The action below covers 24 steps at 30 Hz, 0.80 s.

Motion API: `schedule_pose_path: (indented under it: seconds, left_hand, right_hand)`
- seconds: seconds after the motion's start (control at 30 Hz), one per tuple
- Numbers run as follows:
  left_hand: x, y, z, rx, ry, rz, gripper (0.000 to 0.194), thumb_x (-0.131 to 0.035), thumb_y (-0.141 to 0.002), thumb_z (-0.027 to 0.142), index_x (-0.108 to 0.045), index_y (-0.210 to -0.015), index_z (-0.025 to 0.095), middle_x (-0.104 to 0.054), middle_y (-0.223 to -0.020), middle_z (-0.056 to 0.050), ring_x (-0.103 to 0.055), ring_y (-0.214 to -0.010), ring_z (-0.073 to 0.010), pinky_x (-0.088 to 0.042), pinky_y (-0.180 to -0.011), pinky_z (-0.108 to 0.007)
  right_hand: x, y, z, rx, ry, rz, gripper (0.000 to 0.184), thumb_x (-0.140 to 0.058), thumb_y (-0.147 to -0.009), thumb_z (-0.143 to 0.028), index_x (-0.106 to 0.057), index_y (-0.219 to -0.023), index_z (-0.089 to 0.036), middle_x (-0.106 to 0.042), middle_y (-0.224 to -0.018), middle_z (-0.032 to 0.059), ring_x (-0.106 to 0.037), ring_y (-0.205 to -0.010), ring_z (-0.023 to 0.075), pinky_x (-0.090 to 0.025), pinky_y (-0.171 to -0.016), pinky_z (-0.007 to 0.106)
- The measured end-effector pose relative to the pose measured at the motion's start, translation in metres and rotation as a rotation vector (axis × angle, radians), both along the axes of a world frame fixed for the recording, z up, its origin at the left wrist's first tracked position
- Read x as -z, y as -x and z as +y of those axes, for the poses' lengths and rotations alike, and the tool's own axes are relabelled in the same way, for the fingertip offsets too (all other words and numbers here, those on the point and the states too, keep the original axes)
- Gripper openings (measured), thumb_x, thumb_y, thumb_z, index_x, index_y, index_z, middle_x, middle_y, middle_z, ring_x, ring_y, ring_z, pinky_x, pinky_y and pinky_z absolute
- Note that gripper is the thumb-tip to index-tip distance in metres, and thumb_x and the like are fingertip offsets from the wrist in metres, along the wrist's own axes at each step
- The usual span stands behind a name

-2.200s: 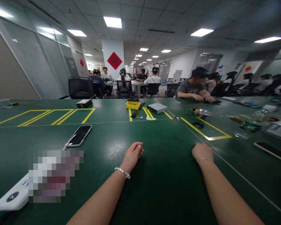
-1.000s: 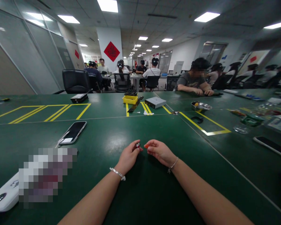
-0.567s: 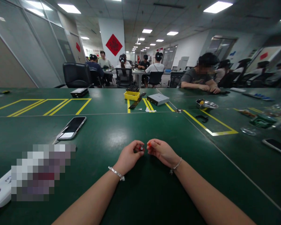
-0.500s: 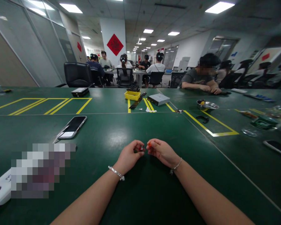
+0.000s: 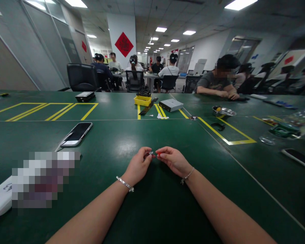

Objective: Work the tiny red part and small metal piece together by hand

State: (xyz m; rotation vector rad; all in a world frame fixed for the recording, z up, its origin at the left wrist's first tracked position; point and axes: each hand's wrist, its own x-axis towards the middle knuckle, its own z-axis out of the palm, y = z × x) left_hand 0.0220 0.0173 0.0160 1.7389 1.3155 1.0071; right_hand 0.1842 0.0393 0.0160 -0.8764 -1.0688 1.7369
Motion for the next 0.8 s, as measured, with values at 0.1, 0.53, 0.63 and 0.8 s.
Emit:
schedule_pose_path:
  seconds: [0.1,0.53,0.63,0.8]
  left_hand:
    - [-0.005,-0.001,-0.004,-0.004,-0.051,0.079,0.019,-0.038,-0.079,0.03,-0.048,-0.093,0.02,-0.058,-0.082,-0.001,-0.055,-0.072,-0.0127,-0.041,-0.064,-0.025]
    - [-0.008,-0.001,-0.006,-0.086,-0.139,0.072,0.013,-0.048,-0.073,0.021,-0.053,-0.085,0.02,-0.06,-0.078,0.001,-0.054,-0.07,-0.012,-0.041,-0.063,-0.024]
    - [-0.01,-0.001,-0.007,-0.126,-0.134,0.063,0.012,-0.05,-0.072,0.02,-0.055,-0.083,0.02,-0.06,-0.076,0.001,-0.054,-0.068,-0.0117,-0.041,-0.063,-0.023]
    - [-0.01,-0.001,-0.008,-0.165,-0.125,0.04,0.011,-0.052,-0.071,0.021,-0.056,-0.081,0.02,-0.061,-0.073,0.002,-0.055,-0.065,-0.0112,-0.042,-0.062,-0.023]
  right_hand:
    - [-0.001,0.004,0.0,0.053,-0.082,-0.033,0.016,-0.063,-0.058,-0.014,-0.058,-0.072,-0.016,-0.061,-0.076,0.0002,-0.057,-0.072,0.0109,-0.042,-0.076,0.029]
    - [-0.011,0.025,-0.022,0.235,-0.341,-0.338,0.031,-0.052,-0.068,-0.021,-0.055,-0.098,-0.021,-0.059,-0.102,0.0048,-0.053,-0.097,0.0172,-0.038,-0.089,0.036]
    - [-0.007,0.028,-0.026,0.219,-0.388,-0.372,0.037,-0.05,-0.069,-0.02,-0.051,-0.107,-0.023,-0.054,-0.11,0.004,-0.049,-0.103,0.0172,-0.036,-0.092,0.036]
    - [0.001,0.029,-0.026,0.192,-0.45,-0.426,0.042,-0.046,-0.071,-0.016,-0.047,-0.111,-0.025,-0.052,-0.113,0.0021,-0.049,-0.102,0.0157,-0.034,-0.094,0.035]
